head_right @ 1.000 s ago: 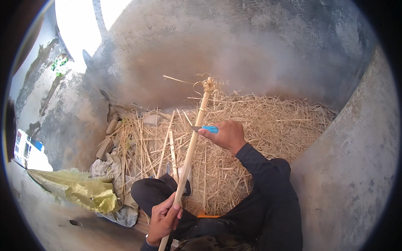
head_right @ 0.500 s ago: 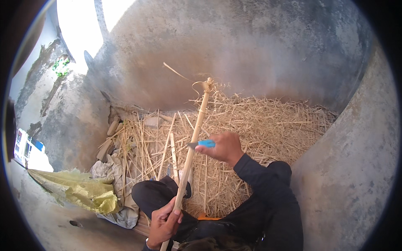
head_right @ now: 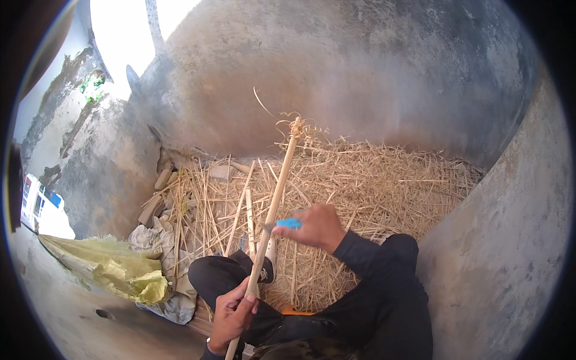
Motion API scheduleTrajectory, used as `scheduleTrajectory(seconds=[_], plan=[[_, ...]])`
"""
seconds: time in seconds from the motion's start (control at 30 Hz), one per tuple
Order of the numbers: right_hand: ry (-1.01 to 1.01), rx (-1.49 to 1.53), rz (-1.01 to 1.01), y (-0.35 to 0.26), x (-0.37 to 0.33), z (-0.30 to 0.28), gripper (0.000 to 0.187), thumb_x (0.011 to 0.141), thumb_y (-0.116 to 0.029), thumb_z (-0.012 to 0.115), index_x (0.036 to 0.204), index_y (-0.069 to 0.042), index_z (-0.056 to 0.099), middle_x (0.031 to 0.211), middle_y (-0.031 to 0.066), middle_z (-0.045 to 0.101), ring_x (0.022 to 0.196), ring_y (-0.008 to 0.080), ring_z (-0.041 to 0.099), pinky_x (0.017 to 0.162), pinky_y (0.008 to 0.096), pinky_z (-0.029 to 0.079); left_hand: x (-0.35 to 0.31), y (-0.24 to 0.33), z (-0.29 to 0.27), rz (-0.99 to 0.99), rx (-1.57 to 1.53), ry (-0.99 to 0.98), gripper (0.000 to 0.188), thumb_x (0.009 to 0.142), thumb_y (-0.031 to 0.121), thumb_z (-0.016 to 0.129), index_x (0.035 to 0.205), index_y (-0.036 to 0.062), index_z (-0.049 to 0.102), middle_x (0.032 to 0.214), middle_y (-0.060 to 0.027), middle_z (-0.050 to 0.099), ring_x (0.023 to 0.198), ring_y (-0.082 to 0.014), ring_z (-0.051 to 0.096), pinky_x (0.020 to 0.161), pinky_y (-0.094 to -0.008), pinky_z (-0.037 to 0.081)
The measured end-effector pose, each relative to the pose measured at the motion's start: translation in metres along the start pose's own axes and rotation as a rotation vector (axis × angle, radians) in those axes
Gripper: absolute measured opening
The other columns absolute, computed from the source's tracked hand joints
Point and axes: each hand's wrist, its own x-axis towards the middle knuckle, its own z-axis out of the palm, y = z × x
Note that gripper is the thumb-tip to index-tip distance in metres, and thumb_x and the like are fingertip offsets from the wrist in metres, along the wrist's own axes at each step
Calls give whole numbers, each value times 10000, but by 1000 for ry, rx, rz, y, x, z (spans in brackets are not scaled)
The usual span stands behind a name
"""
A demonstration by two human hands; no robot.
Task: The person sits on a straw-covered floor and uses a blue utility knife to peel the outer layer off a long bamboo stick. They hold the stick with their left hand and scrape downwards with the knife in their right hand, repeating the motion to remove the fibrous exterior.
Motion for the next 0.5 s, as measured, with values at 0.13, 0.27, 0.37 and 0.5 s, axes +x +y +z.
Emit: scheduleTrajectory(seconds=[0.13, 0.27, 0.37, 0.5], plan=[[64, 19, 108, 22, 14, 3, 742, 812, -785, 434, 527, -121, 601, 422, 78, 468, 389, 256, 509, 414, 398, 385, -7, 2, 2, 8, 64, 17, 447, 962, 125, 546, 1382, -1, 462, 710, 15, 529, 527, -13, 404, 465, -178, 312], [164, 32, 179, 53, 20, 13, 753, 810, -788, 432, 512, -113, 582, 420, 76, 466, 392, 262, 516, 418, 401, 390, -1, 12, 6, -55, 8, -21, 439, 971, 117, 543, 1386, -1, 457, 704, 38, 522, 573, -4, 411, 502, -173, 322], [80, 133, 50, 8, 2, 4, 747, 787, -799, 457, 521, -114, 596, 421, 71, 469, 398, 261, 528, 415, 394, 395, -3, 11, 7, -99, -46, -10, 449, 973, 113, 541, 1394, -5, 442, 706, 42, 516, 585, -2, 410, 500, -175, 319], [143, 34, 17, 29, 12, 10, 757, 764, -815, 470, 488, -113, 529, 428, 70, 471, 398, 270, 525, 409, 395, 393, 0, 15, 10, -33, 14, -19, 449, 964, 129, 545, 1382, -9, 455, 705, 22, 510, 527, -7, 385, 455, -174, 286]])
